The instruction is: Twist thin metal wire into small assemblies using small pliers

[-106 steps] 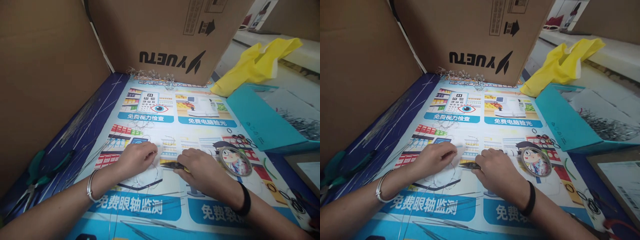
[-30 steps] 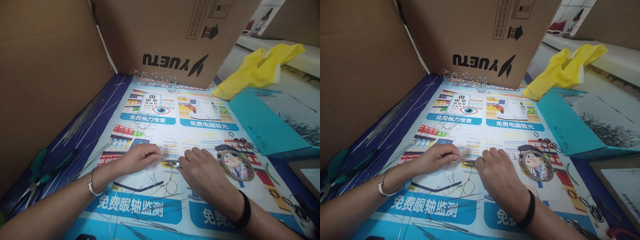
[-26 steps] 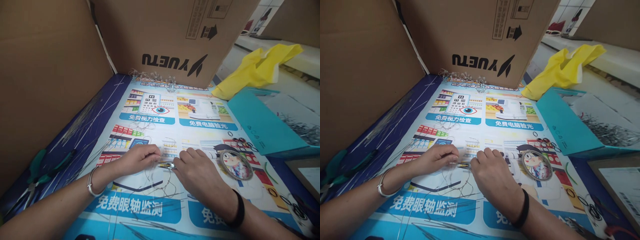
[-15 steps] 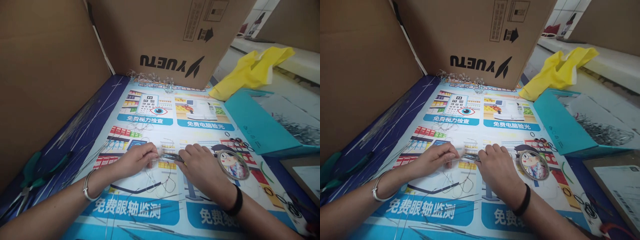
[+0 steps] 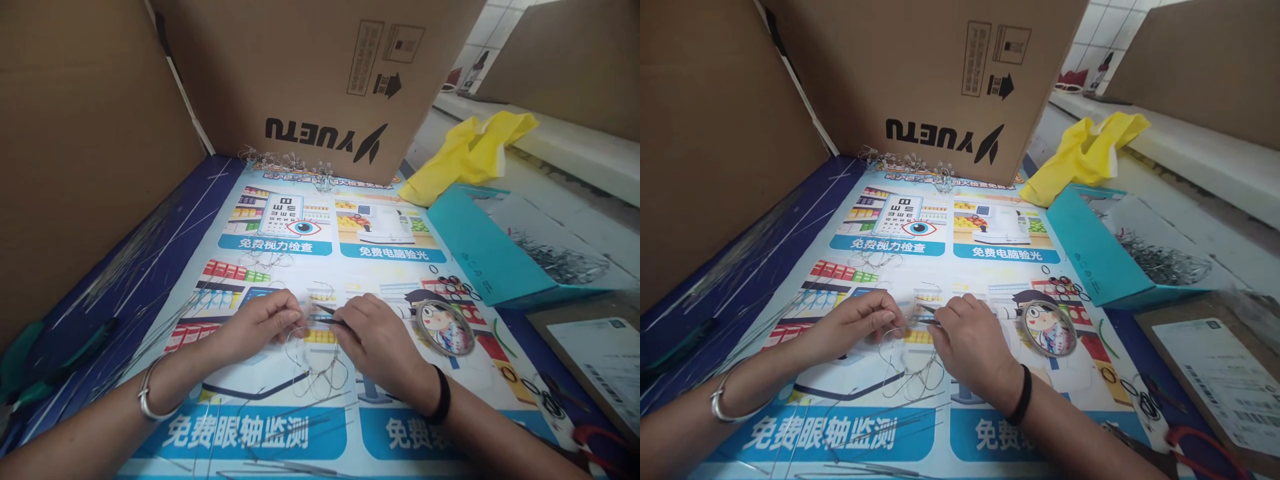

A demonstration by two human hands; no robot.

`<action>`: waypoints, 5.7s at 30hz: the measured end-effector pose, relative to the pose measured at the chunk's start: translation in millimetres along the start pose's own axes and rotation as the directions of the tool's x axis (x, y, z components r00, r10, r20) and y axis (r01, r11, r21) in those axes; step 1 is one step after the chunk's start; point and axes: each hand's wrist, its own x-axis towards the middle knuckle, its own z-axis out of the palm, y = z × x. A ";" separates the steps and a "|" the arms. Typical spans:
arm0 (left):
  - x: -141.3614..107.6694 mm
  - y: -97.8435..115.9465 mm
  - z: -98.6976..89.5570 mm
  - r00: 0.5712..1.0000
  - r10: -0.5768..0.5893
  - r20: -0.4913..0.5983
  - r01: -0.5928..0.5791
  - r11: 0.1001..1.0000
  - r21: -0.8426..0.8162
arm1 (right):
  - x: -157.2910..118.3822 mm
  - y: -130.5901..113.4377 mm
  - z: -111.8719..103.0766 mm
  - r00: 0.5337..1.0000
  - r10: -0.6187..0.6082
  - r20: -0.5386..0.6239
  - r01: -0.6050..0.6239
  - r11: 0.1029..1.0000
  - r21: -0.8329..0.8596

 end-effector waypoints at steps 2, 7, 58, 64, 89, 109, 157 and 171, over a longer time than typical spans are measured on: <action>0.3 0.6 0.3 1.000 0.004 -0.018 -0.004 0.999 -0.033 | -1.4 -3.0 2.4 1.000 0.009 0.007 -0.009 1.000 0.015; -1.4 6.8 1.8 0.999 -0.017 -0.034 0.014 0.996 -0.089 | -2.3 -7.9 8.2 0.999 0.038 -0.012 -0.038 0.999 -0.003; -3.9 11.9 18.5 0.989 0.017 -0.145 0.014 0.978 0.207 | -6.9 -13.8 18.0 0.983 -0.043 -0.180 0.069 0.988 0.140; -1.8 15.4 22.0 0.987 0.024 -0.159 0.011 0.975 0.220 | -7.0 -15.9 19.0 0.980 -0.083 -0.178 0.107 0.986 0.130; -4.7 15.9 24.9 0.970 0.146 -0.196 -0.094 0.963 0.252 | -2.3 -13.0 13.9 0.985 -0.126 -0.118 0.138 0.985 0.100; -3.0 0.2 10.2 0.920 0.294 -0.258 -0.145 0.869 0.473 | -0.1 9.9 -3.7 0.989 0.027 0.145 0.027 0.933 -0.358; 3.8 -1.3 -0.9 0.906 0.314 -0.284 -0.206 0.913 0.352 | 2.6 15.2 -3.5 0.996 -0.055 0.074 0.054 0.998 0.024; 4.1 -0.2 -1.7 0.937 0.289 -0.196 -0.197 0.901 0.386 | 2.4 14.6 -10.4 0.984 -0.126 0.128 0.119 0.991 0.059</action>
